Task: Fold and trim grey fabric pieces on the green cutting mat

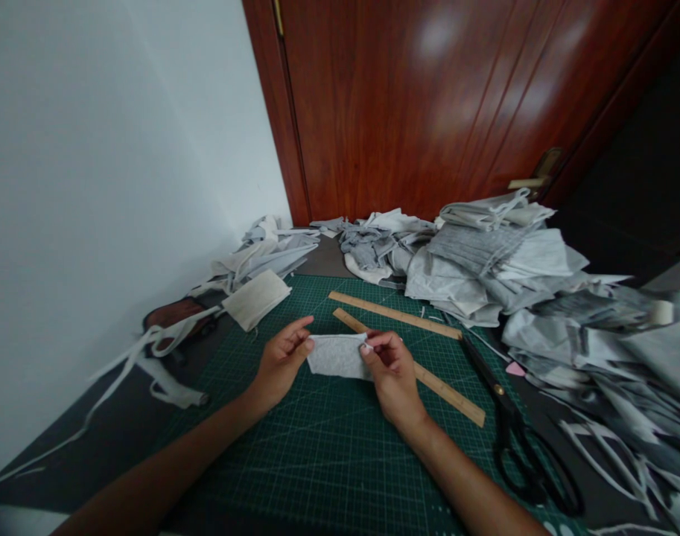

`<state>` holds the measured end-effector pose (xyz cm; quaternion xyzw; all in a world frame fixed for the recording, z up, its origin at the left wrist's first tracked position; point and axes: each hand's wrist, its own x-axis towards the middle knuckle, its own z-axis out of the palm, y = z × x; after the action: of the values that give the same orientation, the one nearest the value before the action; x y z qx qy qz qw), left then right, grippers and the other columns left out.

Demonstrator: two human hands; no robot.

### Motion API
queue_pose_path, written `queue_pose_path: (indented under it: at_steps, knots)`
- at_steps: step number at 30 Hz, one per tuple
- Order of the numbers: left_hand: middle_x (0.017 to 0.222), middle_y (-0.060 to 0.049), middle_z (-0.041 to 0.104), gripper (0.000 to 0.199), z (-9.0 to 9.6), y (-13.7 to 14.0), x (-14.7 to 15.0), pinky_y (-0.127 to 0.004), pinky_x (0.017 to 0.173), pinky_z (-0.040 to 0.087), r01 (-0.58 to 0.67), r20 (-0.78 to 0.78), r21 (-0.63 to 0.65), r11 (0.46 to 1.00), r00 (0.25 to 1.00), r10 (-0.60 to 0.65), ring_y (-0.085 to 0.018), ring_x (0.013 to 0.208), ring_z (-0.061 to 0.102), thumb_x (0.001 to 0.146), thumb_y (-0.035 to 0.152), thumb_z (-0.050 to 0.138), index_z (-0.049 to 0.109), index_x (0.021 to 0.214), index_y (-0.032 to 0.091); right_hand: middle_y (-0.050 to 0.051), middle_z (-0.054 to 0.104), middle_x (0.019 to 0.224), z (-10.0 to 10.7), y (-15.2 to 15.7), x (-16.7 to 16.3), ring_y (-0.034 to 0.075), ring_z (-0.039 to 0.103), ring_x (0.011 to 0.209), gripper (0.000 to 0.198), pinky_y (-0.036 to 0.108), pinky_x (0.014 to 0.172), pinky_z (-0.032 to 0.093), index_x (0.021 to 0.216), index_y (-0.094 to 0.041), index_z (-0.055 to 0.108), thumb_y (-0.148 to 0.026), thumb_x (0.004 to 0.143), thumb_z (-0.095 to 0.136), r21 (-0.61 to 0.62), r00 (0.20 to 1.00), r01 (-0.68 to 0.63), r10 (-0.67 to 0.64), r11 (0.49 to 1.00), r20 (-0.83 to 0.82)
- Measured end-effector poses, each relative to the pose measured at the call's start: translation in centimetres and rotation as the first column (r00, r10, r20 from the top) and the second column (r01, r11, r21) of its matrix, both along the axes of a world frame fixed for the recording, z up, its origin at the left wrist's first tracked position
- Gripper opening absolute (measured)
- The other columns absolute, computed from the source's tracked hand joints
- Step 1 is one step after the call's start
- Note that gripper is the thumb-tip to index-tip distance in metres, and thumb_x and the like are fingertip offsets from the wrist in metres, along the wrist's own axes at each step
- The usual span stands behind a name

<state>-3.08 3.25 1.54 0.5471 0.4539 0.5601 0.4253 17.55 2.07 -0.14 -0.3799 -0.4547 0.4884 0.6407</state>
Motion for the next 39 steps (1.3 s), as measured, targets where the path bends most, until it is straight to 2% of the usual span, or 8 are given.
queue_pose_path:
  at_steps: [3,7,11,16,20,27,34,39]
  knots:
    - [0.086,-0.005,0.074,0.026,0.1,0.3,-0.5,-0.028,0.07,0.049,0.035,-0.107,-0.023,0.999,0.994,-0.037,-0.018,0.077,0.066,0.079,0.037,0.073,0.076,0.095,0.017,0.001,0.067,0.095,0.2,0.1,-0.1,0.018,0.06,0.086,0.024,0.029,0.076,0.048,0.083,-0.025,0.065,-0.036,0.077,0.085,-0.02,0.997,0.019,-0.021,1.0,-0.077]
    - [0.076,-0.003,0.072,0.018,0.1,0.4,-0.6,-0.027,0.066,0.049,0.034,-0.138,-0.019,0.999,0.99,-0.036,-0.018,0.07,0.065,0.08,0.036,0.072,0.073,0.08,0.018,-0.001,0.064,0.089,0.4,0.2,-0.1,0.017,0.058,0.081,0.025,0.028,0.073,0.047,0.091,-0.027,0.065,-0.036,0.078,0.084,-0.031,0.995,0.025,-0.028,0.999,-0.098]
    - [0.075,-0.002,0.071,0.018,0.0,0.3,-0.5,-0.026,0.066,0.048,-0.013,-0.17,0.031,0.999,0.985,0.018,-0.017,0.07,0.064,0.083,0.036,0.07,0.071,0.079,0.018,-0.001,0.061,0.087,0.4,0.5,0.1,0.016,0.058,0.08,0.026,0.027,0.071,0.047,0.091,-0.026,0.066,-0.037,0.078,0.084,-0.039,0.996,0.024,-0.027,0.999,-0.081]
    - [0.093,-0.006,0.076,0.017,0.1,0.3,-0.7,-0.032,0.08,0.052,-0.006,-0.173,0.057,0.998,0.985,0.016,-0.022,0.088,0.07,0.087,0.035,0.065,0.071,0.085,0.019,-0.002,0.06,0.084,0.6,1.2,0.6,0.016,0.057,0.076,0.044,0.028,0.069,0.046,0.109,-0.027,0.07,-0.046,0.073,0.087,-0.089,1.0,-0.024,0.023,0.996,-0.013]
    - [0.104,-0.008,0.076,0.014,0.1,0.5,-1.0,-0.035,0.09,0.051,-0.005,-0.211,0.124,0.992,0.977,0.032,-0.024,0.101,0.069,0.087,0.032,0.065,0.069,0.082,0.02,0.001,0.064,0.08,0.8,1.3,1.0,0.018,0.055,0.073,0.032,0.029,0.066,0.043,0.09,-0.022,0.074,-0.05,0.077,0.083,-0.083,0.992,-0.049,0.058,0.995,0.109]
    - [0.066,0.002,0.063,0.019,0.2,0.8,-1.2,-0.025,0.061,0.045,-0.036,-0.222,0.07,0.997,0.974,0.051,-0.014,0.063,0.058,0.083,0.037,0.067,0.064,0.077,0.019,-0.003,0.058,0.077,0.6,0.8,0.4,0.016,0.051,0.07,0.029,0.026,0.062,0.041,0.084,-0.025,0.061,-0.044,0.08,0.082,-0.042,0.998,0.002,0.001,0.999,0.062]
    - [0.079,-0.002,0.069,0.021,-0.1,1.1,-1.4,-0.026,0.07,0.05,0.185,-0.137,-0.031,0.982,0.973,-0.188,-0.016,0.074,0.065,0.076,0.032,0.075,0.071,0.09,0.017,-0.002,0.06,0.081,0.7,1.0,0.6,0.015,0.054,0.073,0.024,0.025,0.065,0.045,0.092,-0.025,0.06,-0.041,0.085,0.076,0.062,0.989,0.094,-0.1,0.994,0.107]
    - [0.073,-0.001,0.069,0.018,-0.4,1.5,-1.8,-0.025,0.067,0.049,0.17,-0.112,-0.041,0.985,0.978,-0.173,-0.015,0.069,0.064,0.077,0.032,0.075,0.069,0.082,0.016,-0.002,0.06,0.073,0.5,0.9,0.7,0.014,0.05,0.064,0.02,0.024,0.056,0.04,0.087,-0.022,0.066,-0.039,0.085,0.076,0.036,0.978,0.112,-0.117,0.993,0.175]
